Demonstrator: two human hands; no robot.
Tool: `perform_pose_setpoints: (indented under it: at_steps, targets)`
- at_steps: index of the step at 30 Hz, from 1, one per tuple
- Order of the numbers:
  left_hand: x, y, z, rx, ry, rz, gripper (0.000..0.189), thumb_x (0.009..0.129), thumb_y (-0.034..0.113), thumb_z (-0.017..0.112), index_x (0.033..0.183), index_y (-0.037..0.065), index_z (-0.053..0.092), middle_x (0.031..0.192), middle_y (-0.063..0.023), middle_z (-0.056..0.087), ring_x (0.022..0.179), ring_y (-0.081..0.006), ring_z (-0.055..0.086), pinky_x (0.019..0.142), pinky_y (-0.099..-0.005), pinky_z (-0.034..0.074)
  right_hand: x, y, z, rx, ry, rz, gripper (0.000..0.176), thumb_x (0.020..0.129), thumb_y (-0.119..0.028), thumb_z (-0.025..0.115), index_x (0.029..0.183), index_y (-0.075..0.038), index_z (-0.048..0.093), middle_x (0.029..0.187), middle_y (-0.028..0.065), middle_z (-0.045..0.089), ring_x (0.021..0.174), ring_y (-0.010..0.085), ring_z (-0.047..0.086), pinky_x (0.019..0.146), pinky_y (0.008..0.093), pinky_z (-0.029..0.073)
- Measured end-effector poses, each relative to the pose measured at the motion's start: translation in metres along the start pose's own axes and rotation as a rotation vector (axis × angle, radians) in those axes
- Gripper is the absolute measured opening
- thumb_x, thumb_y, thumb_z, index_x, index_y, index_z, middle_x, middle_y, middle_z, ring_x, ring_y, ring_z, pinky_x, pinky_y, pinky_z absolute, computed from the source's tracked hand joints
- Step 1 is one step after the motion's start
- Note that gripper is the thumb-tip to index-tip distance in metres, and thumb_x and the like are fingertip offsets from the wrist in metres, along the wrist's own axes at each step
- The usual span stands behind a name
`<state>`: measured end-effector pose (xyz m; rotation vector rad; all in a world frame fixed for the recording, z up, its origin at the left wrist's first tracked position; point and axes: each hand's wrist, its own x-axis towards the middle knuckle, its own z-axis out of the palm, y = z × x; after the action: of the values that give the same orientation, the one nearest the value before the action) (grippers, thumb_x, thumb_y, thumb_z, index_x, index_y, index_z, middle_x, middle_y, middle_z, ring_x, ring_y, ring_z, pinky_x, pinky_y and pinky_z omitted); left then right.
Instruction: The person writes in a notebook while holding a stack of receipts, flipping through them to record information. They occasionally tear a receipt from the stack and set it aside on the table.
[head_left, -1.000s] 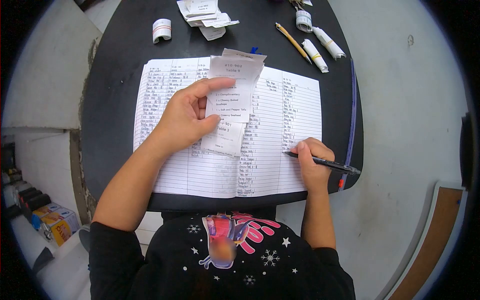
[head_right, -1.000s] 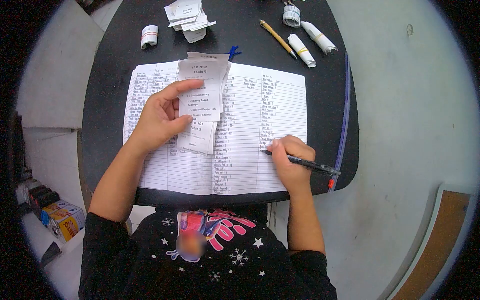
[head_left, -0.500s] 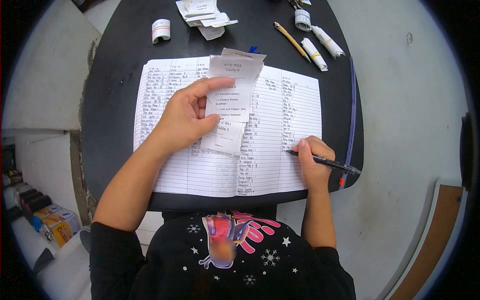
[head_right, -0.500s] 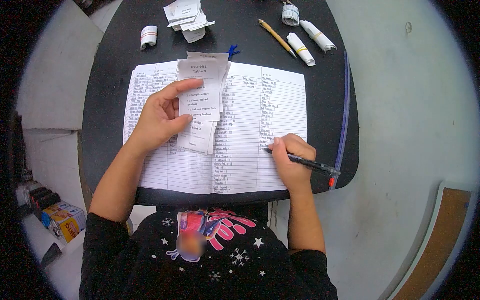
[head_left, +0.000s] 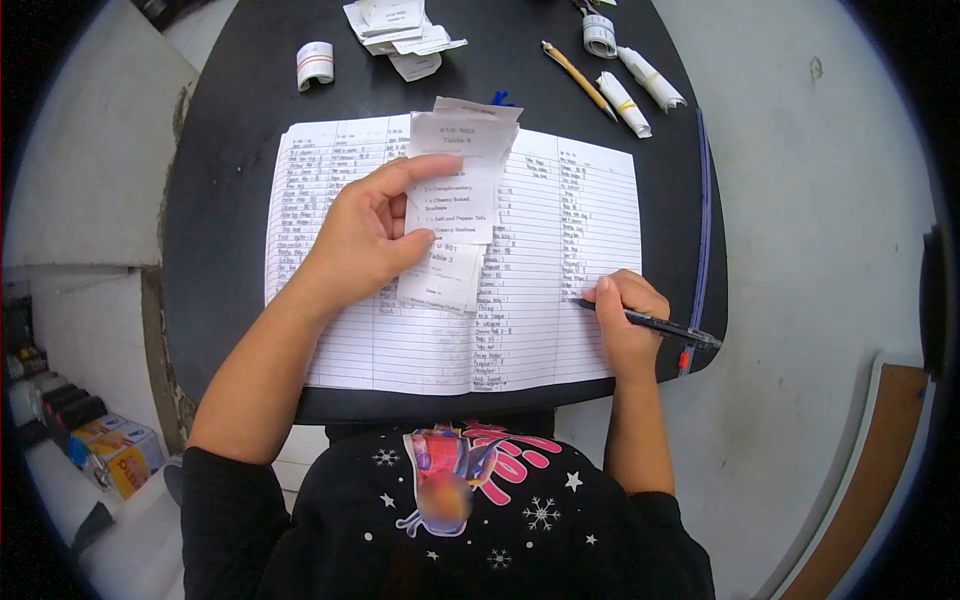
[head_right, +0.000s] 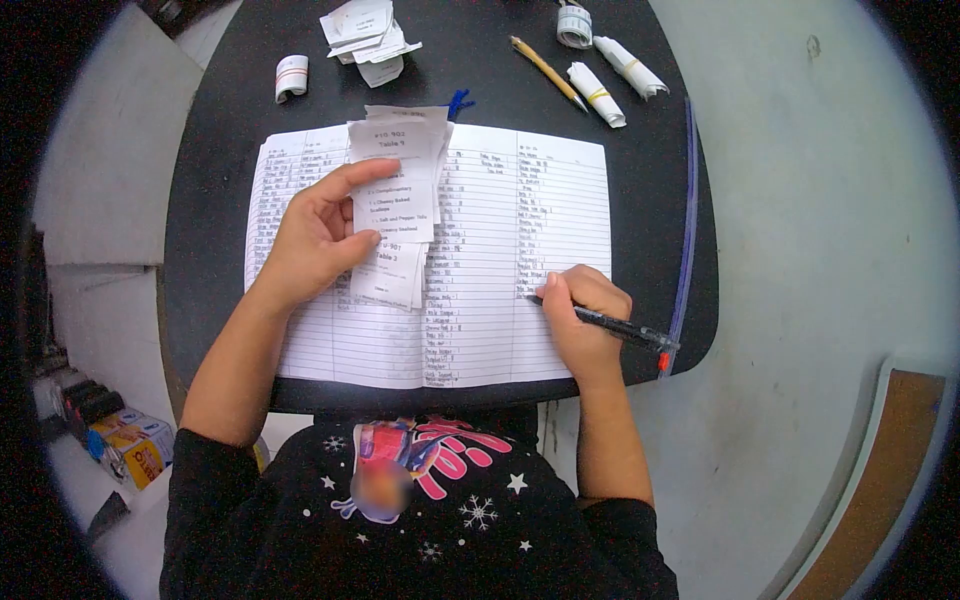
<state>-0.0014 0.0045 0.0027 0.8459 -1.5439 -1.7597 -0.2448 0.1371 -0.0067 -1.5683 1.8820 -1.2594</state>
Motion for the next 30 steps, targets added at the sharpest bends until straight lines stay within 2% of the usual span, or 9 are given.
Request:
perform_pose_setpoints:
  at_steps: [5, 23, 26, 30]
  targets:
    - [-0.0005, 0.0049, 0.0009, 0.017, 0.011, -0.044, 0.059, 0.067, -0.011, 0.052, 0.125, -0.001, 0.05, 0.121, -0.0155, 0.055, 0.106, -0.0195, 0.059, 0.094, -0.0316, 0.047, 0.0016, -0.0022, -0.0041, -0.011, -0.04, 0.031, 0.016, 0.079, 0.0, 0.058, 0.064, 0.004, 0.062, 0.06, 0.0101, 0.06, 0.053, 0.015, 0.055, 0.052, 0.0274, 0.041]
    - [-0.0004, 0.0019, 0.0013, 0.02, 0.009, -0.008, 0.059, 0.066, -0.01, 0.053, 0.125, -0.001, 0.05, 0.121, -0.0156, 0.055, 0.105, -0.019, 0.059, 0.094, -0.0314, 0.047, 0.0005, -0.0003, -0.0022, -0.043, 0.01, -0.021, 0.016, 0.078, 0.001, 0.057, 0.062, 0.004, 0.061, 0.058, 0.0101, 0.058, 0.051, 0.0164, 0.054, 0.05, 0.0283, 0.041]
    - [-0.0002, 0.0005, 0.0007, 0.054, 0.008, 0.017, 0.056, 0.07, -0.015, 0.051, 0.124, 0.002, 0.053, 0.123, -0.0134, 0.054, 0.104, -0.0194, 0.06, 0.091, -0.0291, 0.05, 0.0006, -0.0009, -0.0017, -0.044, 0.019, -0.016, 0.017, 0.078, 0.001, 0.057, 0.062, 0.004, 0.061, 0.057, 0.0101, 0.058, 0.05, 0.0166, 0.054, 0.05, 0.0284, 0.04]
    - [0.0001, -0.0012, 0.0008, 0.035, 0.013, 0.026, 0.056, 0.07, -0.015, 0.051, 0.124, 0.001, 0.053, 0.123, -0.0131, 0.054, 0.104, -0.0187, 0.06, 0.091, -0.0287, 0.05, -0.0005, -0.0001, -0.0023, -0.03, 0.047, 0.029, 0.016, 0.078, 0.001, 0.058, 0.063, 0.004, 0.061, 0.057, 0.0104, 0.057, 0.05, 0.0165, 0.054, 0.05, 0.0285, 0.04]
